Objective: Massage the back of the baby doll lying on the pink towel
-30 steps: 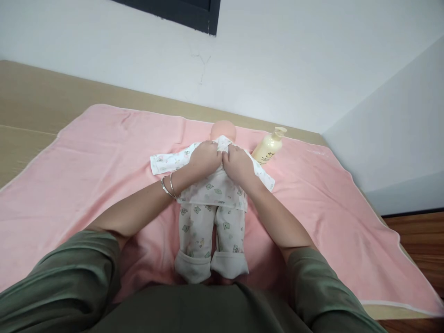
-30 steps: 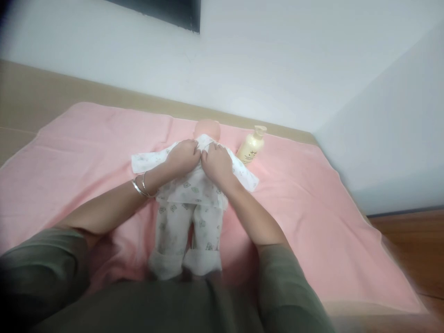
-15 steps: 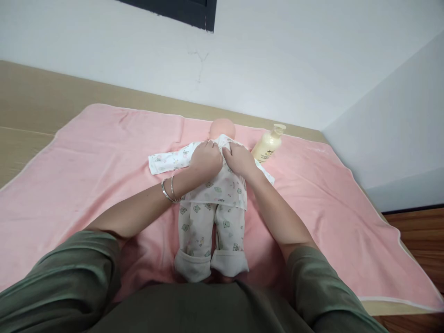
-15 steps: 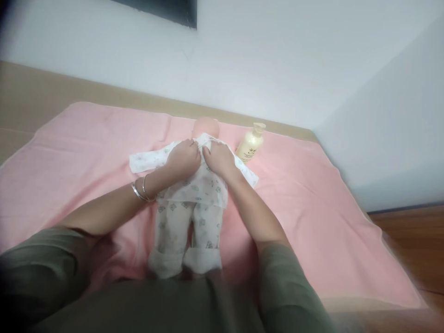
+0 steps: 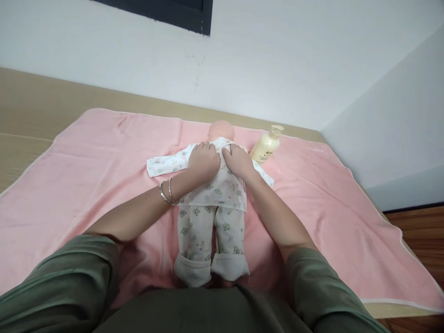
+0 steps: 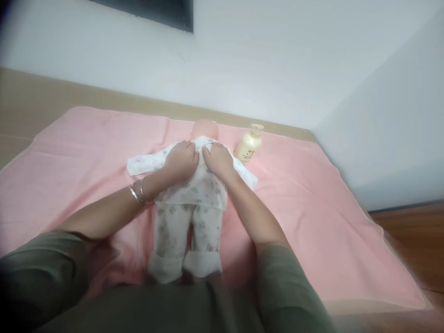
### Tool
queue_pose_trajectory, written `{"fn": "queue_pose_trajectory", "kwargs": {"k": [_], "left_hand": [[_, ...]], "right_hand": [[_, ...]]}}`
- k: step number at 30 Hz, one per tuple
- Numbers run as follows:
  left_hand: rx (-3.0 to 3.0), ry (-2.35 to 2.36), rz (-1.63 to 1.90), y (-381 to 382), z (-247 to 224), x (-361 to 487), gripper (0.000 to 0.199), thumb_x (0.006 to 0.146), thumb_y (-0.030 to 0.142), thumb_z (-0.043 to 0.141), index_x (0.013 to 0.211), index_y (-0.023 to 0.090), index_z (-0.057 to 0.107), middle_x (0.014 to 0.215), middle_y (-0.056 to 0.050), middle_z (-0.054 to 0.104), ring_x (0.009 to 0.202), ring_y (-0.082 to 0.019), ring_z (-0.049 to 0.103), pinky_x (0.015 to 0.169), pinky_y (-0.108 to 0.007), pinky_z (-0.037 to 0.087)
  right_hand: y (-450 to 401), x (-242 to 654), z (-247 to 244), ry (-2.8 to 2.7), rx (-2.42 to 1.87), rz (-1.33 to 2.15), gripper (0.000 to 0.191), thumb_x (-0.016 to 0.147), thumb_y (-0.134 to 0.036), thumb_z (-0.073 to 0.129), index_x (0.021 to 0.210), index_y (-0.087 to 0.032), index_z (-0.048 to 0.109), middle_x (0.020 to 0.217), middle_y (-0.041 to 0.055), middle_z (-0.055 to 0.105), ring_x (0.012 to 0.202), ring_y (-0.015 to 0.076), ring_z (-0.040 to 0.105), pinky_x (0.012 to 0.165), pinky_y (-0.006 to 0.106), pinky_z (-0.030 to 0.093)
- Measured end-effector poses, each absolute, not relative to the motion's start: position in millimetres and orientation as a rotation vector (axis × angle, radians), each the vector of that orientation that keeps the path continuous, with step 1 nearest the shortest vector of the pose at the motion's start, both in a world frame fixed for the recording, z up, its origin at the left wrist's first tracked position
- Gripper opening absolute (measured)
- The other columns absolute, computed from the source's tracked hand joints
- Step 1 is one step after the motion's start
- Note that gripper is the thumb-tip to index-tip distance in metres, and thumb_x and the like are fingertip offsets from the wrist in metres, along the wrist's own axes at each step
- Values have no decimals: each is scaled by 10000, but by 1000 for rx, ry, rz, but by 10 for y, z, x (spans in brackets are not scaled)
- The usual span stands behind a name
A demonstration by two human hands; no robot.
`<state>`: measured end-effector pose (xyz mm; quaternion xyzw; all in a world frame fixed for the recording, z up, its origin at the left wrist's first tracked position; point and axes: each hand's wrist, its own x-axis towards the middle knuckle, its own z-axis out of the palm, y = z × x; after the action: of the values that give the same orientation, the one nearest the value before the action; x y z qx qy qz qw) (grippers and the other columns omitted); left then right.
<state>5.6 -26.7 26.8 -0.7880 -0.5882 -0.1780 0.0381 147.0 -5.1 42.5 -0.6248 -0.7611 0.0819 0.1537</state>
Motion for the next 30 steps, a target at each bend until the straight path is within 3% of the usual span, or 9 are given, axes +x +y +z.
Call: {"fn": "queue_pose_trajectory", "kwargs": {"k": [6, 11, 16, 21, 25, 30], "left_hand": [[-2526, -1738, -532, -229, 290, -14, 295, 930, 150, 381, 928, 108, 673, 990, -182, 702, 987, -298, 651, 915, -420, 488], [-2596, -2008, -629, 9, 312, -122, 394, 1002, 296, 301, 1043, 115, 649, 1076, -158, 718, 951, -266, 660, 861, -386, 509], [-2509, -1846, -541, -137, 279, -48, 391, 987, 236, 297, 1087, 66, 634, 1110, -214, 686, 1067, -300, 616, 972, -439, 467], [-2620, -1654, -468, -362, 298, 19, 299, 898, 160, 418, 1046, 77, 664, 1075, -230, 675, 1113, -330, 582, 1004, -481, 435], [-2676, -1681, -414, -270, 366, -19, 284, 882, 110, 402, 897, 118, 685, 961, -184, 694, 1004, -306, 630, 943, -441, 469], [-2500, -1918, -651, -84, 309, -45, 348, 979, 236, 323, 999, 124, 652, 1038, -161, 714, 952, -276, 655, 855, -394, 497]], "right_hand": [[-209, 1374, 338, -2299, -1731, 52, 445, 1027, -312, 352, 1241, 3, 582, 1268, 260, 628, 1218, 370, 569, 1104, 500, 422], [-442, 1248, 176, -2360, -1493, -149, 425, 994, -212, 343, 1303, -9, 553, 1345, 255, 575, 1351, 377, 473, 1218, 527, 304], [-203, 1416, 322, -2266, -1652, 124, 407, 1024, -322, 341, 1178, -53, 607, 1196, 222, 652, 1192, 345, 575, 1097, 486, 437], [-1, 1540, 391, -2289, -1692, 201, 426, 1041, -361, 311, 1134, -87, 623, 1188, 195, 679, 1129, 324, 608, 1052, 452, 456], [-148, 1426, 363, -2304, -1734, 63, 458, 1041, -309, 292, 1221, -15, 592, 1271, 250, 634, 1198, 356, 575, 1099, 489, 414], [-390, 1302, 309, -2376, -1573, -25, 477, 1003, -216, 337, 1366, 42, 511, 1395, 280, 557, 1384, 373, 458, 1225, 504, 303]]}}
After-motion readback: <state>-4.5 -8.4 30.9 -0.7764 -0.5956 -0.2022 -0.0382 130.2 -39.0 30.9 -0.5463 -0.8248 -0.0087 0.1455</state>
